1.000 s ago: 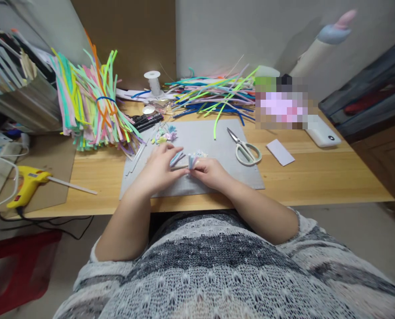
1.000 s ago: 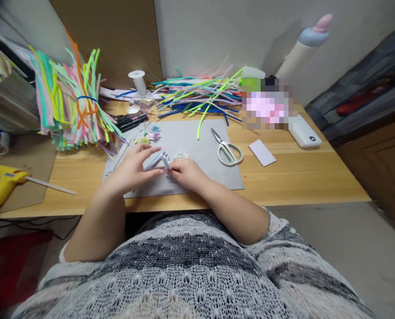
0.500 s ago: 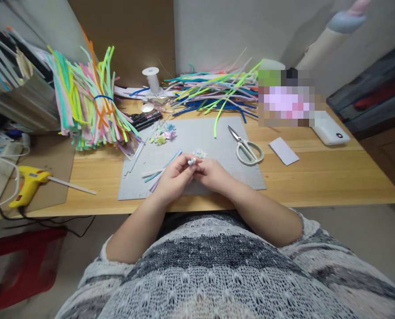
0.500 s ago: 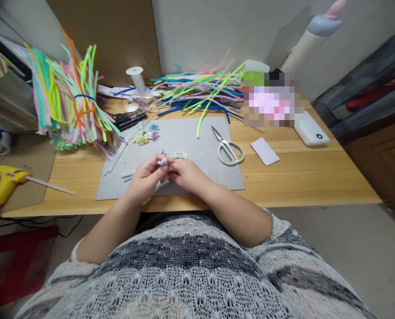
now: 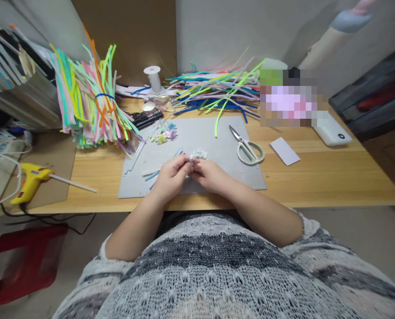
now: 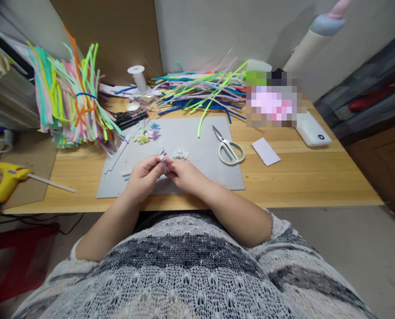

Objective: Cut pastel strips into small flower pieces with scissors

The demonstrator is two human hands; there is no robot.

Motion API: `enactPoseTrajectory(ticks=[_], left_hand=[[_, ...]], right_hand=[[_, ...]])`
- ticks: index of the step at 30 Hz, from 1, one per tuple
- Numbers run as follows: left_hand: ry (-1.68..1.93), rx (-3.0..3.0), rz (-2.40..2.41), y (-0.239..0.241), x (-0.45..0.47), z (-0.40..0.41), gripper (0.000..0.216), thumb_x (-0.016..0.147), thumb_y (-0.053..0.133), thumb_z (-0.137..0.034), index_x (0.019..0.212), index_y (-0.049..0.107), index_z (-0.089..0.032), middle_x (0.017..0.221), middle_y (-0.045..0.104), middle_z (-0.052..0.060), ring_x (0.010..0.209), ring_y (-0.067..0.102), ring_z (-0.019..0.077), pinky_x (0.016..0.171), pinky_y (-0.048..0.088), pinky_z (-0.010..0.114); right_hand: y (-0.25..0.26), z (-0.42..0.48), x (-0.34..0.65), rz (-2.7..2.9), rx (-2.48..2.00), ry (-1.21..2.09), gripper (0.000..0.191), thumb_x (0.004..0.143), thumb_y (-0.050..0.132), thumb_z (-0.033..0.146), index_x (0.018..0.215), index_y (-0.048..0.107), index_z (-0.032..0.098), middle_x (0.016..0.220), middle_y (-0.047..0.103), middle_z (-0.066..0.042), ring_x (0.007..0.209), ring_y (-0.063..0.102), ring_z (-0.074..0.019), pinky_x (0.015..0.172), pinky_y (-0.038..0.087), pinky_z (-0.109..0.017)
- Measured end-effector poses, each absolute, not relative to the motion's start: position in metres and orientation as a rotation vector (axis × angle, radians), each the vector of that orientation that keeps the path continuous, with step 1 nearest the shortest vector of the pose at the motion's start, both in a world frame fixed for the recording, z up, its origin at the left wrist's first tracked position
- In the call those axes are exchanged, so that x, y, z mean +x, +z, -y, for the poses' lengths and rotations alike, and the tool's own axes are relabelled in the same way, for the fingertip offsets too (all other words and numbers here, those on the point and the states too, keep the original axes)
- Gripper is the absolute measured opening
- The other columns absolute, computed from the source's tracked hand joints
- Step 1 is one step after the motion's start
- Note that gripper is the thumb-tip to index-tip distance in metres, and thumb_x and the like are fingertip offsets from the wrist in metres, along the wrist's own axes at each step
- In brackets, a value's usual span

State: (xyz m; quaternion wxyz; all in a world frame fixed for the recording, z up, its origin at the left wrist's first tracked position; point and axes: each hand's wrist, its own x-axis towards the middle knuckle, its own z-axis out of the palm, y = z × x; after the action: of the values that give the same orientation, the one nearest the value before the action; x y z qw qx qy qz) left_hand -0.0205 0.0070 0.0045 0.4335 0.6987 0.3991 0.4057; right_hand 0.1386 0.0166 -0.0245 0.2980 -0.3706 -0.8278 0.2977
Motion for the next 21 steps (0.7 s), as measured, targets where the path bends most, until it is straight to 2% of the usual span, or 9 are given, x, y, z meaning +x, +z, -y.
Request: enactPoseTrajectory(ticks=[7, 11, 21], left_hand=[[1.015, 1.746, -0.955, 0.0024, -0.0192, -0.0093, 0.02, 0.088, 0.049, -0.027, 0.09, 0.066, -0.017, 0.072, 0.06, 0.002, 0.068, 0.055, 0.0126, 0.069, 0.045, 0.027], [1.005, 1.687, -0.907, 0.0004, -0.0181, -0.0099, 0.02, 0.089, 0.049, -0.028, 0.091, 0.065, -0.016, 0.071, 0.057, 0.002, 0.063, 0.052, 0.0115, 0.064, 0.044, 0.025], [1.035, 1.637, -0.914, -0.0017, -0.0179, -0.0121, 0.02, 0.089, 0.05, -0.03, 0.09, 0.065, -0.016, 0.07, 0.059, 0.0, 0.062, 0.054, 0.0098, 0.065, 0.045, 0.024]], right_hand=[[-0.0259, -0.0203, 0.1405, 2.183, -0.985, 0.848, 0.015, 0.083, 0.055, 0.011, 0.076, 0.067, 0.018, 0.089, 0.067, -0.004, 0.088, 0.06, -0.0177, 0.081, 0.043, -0.03], [-0.025, -0.022, 0.1412, 2.217, -1.078, 0.868, 0.017, 0.082, 0.054, 0.01, 0.072, 0.066, 0.018, 0.082, 0.065, -0.003, 0.083, 0.058, -0.0173, 0.078, 0.043, -0.03], [-0.0224, -0.0226, 0.1461, 2.286, -1.054, 0.934, 0.011, 0.079, 0.054, 0.007, 0.078, 0.06, 0.017, 0.086, 0.058, -0.005, 0.086, 0.053, -0.0189, 0.08, 0.042, -0.033]])
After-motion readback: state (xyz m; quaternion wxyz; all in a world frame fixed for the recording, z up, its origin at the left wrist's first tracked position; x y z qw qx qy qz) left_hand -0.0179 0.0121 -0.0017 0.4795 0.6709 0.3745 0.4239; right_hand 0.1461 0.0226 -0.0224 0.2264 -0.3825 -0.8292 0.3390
